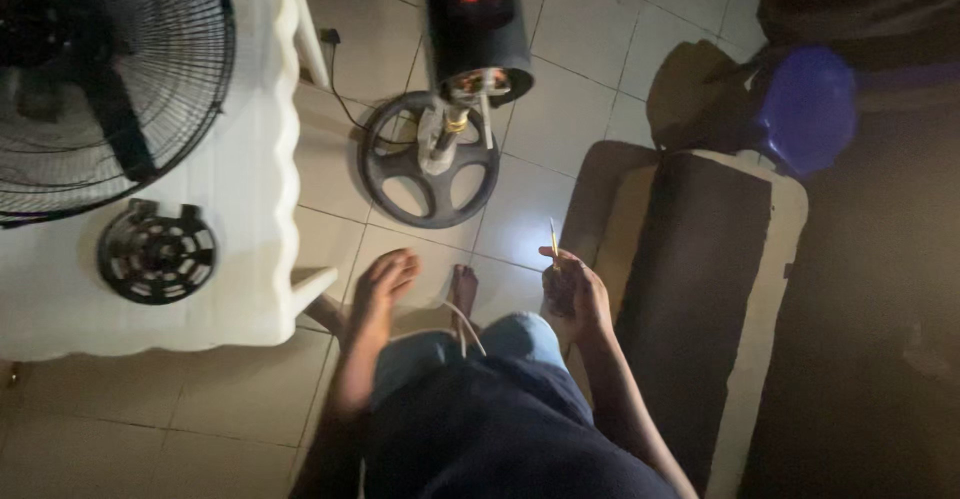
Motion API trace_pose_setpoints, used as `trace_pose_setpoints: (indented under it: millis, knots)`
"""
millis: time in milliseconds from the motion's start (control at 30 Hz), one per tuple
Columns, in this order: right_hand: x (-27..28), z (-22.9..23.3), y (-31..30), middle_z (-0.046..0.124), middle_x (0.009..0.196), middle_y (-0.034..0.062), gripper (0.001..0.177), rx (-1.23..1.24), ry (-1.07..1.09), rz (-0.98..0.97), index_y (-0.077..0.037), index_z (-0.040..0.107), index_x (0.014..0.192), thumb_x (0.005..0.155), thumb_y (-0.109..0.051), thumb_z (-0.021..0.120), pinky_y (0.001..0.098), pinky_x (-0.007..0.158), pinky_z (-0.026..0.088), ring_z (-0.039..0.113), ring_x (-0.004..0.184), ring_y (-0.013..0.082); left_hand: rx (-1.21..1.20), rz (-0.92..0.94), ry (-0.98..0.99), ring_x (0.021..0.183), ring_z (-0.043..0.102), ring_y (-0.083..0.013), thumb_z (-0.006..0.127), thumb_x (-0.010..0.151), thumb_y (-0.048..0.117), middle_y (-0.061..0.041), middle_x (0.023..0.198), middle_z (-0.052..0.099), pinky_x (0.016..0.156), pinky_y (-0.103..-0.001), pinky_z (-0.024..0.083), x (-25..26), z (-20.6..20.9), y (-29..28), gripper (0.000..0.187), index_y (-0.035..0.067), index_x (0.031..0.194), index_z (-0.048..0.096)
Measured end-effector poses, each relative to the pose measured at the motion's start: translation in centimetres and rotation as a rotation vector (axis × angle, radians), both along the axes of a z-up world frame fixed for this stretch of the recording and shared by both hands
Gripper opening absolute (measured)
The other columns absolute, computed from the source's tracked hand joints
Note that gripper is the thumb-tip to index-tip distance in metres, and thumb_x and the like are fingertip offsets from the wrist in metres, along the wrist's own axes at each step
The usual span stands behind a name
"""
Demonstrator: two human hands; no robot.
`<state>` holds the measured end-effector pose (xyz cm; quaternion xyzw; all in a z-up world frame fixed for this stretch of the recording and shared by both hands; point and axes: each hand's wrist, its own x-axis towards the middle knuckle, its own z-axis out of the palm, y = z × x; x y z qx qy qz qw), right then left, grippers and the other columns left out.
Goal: The person uses a screwdriver to loosen and remove screws from the rear housing of a standing fan. They detach the rear grille and motor cover, exposing the internal components, and place the removed parts on a nearby table.
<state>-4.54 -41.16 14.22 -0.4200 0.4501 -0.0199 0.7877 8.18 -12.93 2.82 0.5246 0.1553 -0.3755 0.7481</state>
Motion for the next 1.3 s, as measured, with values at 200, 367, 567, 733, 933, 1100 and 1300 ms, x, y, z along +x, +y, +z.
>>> trace_pose_setpoints:
  millis: [200,367,567,733,933,1100,1300]
  knots:
    - [2.1,0.5,-4.7,0.057,0.071,0.005,0.03,0.0,0.027,0.184,-0.004,0.065,0.12,0.1,-0.023,0.053,0.0264,0.045,0.036,0.048,0.052,0.0132,-0.125,0.008,-0.027,0.114,0.071,-0.0185,0.062,0.1,0.03,-0.009,0.121,0.074,0.099,-0.033,0.052,2.0,5.6,-11.8,0.039,0.004,0.128,0.067]
    - [5.4,-2.2,-4.7,0.057,0.072,0.0037,0.032,0.101,-0.022,0.207,-0.007,0.067,0.124,0.101,-0.024,0.053,0.0231,0.042,0.031,0.046,0.05,0.01,-0.085,0.039,-0.133,0.115,0.069,-0.0196,0.062,0.099,0.03,-0.008,0.124,0.071,0.099,-0.036,0.052,7.0,5.3,-15.4,0.04,0.007,0.132,0.064]
    - [7.3,-5.6,-2.5,0.058,0.073,0.001,0.029,0.228,-0.117,0.135,-0.008,0.067,0.123,0.103,-0.023,0.053,0.0238,0.043,0.033,0.047,0.051,0.009,-0.085,0.01,-0.227,0.111,0.07,-0.0191,0.061,0.101,0.029,-0.006,0.117,0.072,0.098,-0.036,0.054,12.6,3.5,-18.4,0.04,0.007,0.134,0.06]
    - [6.2,-7.3,-1.2,0.061,0.074,0.0,0.025,0.319,-0.099,0.086,-0.011,0.067,0.119,0.102,-0.022,0.052,0.0248,0.046,0.036,0.051,0.053,0.0104,-0.123,-0.089,-0.261,0.08,0.06,-0.0112,0.059,0.106,0.026,0.0,0.086,0.06,0.088,-0.036,0.057,12.4,2.5,-18.9,0.037,0.002,0.133,0.065]
    - [2.7,-12.9,-2.9,0.061,0.073,0.0005,0.027,0.322,-0.069,-0.037,-0.007,0.066,0.11,0.102,-0.03,0.054,0.0256,0.047,0.037,0.051,0.053,0.0099,-0.032,-0.146,-0.338,0.071,0.05,-0.007,0.055,0.107,0.024,0.004,0.078,0.052,0.081,-0.031,0.055,12.2,3.1,-17.2,0.036,0.001,0.132,0.066]
    - [10.8,-19.8,-7.2,0.054,0.069,-0.0027,0.015,0.031,-0.025,0.163,-0.004,0.069,0.105,0.096,-0.016,0.071,0.0247,0.04,0.031,0.045,0.048,0.0071,0.04,-0.248,-0.388,0.066,0.044,-0.007,0.056,0.106,0.021,0.005,0.072,0.048,0.074,-0.028,0.053,13.3,3.7,-15.6,0.035,0.002,0.132,0.067]
    - [23.7,-24.8,-10.0,0.07,0.08,0.0018,0.047,-0.374,-0.15,0.422,-0.016,0.068,0.123,0.079,-0.002,0.073,0.0214,0.039,0.035,0.049,0.05,0.0041,0.092,-0.403,-0.39,0.065,0.041,-0.0064,0.055,0.104,0.019,0.005,0.072,0.047,0.069,-0.027,0.048,16.1,5.0,-13.3,0.033,0.001,0.127,0.069]
